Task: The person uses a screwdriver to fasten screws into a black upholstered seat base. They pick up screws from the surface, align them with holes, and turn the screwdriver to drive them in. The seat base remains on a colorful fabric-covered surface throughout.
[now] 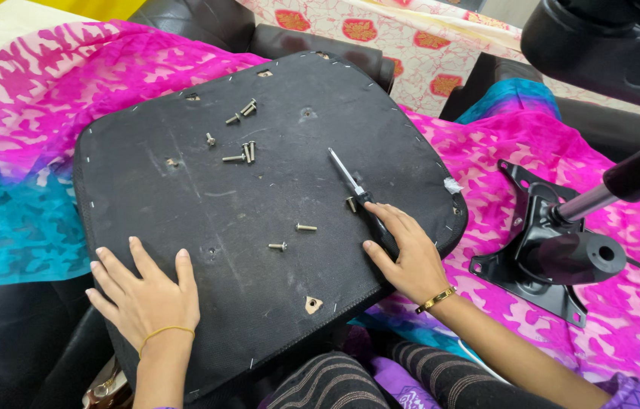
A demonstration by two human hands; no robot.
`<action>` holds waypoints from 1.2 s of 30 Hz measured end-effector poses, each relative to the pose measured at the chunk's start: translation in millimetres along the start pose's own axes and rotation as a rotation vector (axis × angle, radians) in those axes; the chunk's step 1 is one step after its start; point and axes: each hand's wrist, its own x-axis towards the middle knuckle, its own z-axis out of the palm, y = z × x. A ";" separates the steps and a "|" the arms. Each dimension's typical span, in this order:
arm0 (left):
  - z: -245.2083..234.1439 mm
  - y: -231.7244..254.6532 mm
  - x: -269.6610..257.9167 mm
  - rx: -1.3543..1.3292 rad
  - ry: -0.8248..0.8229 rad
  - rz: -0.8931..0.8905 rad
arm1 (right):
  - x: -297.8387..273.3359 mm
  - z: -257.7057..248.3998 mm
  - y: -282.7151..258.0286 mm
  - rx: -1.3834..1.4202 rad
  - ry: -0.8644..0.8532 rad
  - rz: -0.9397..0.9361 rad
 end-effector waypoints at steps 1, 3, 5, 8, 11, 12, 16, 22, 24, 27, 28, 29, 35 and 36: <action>-2.3 5.3 0.7 -0.029 0.001 0.019 | -0.1 -0.1 -0.6 -0.001 -0.001 0.004; -7.0 19.3 0.9 -0.099 -0.012 0.074 | -0.2 -0.8 -1.7 -0.008 0.005 0.010; -8.5 40.7 -0.9 -0.179 -0.041 0.145 | 0.3 0.6 -3.5 -0.016 0.016 0.014; -10.2 75.5 -5.7 -0.211 -0.112 0.260 | -0.1 0.7 -4.1 -0.023 0.031 0.016; -15.4 104.1 -12.7 -0.180 -0.162 0.276 | -0.4 1.5 -4.2 -0.013 0.042 0.020; -17.4 112.3 -15.6 -0.188 -0.168 0.317 | -0.6 1.9 -4.7 -0.016 0.050 0.022; -25.0 133.5 -28.1 -0.271 -0.176 0.498 | 0.9 3.7 -6.6 -0.028 0.090 -0.002; -27.5 146.6 -35.3 -0.344 -0.262 0.629 | 0.8 6.1 -8.7 -0.055 0.124 0.027; -26.4 149.7 -33.9 -0.342 -0.267 0.644 | 0.8 7.2 -10.0 -0.063 0.133 0.033; -24.2 155.4 -30.9 -0.362 -0.265 0.687 | -0.1 7.8 -11.6 -0.070 0.146 0.039; -23.8 157.4 -30.0 -0.379 -0.269 0.699 | -0.2 7.7 -11.9 -0.072 0.152 0.033; -23.5 159.0 -29.0 -0.394 -0.273 0.709 | 0.2 7.4 -11.8 -0.073 0.157 0.026; -18.8 165.0 -22.7 -0.440 -0.278 0.812 | 0.1 9.5 -9.7 -0.122 0.177 -0.018; -18.3 164.7 -23.0 -0.442 -0.270 0.805 | -0.6 9.9 -9.3 -0.118 0.176 -0.024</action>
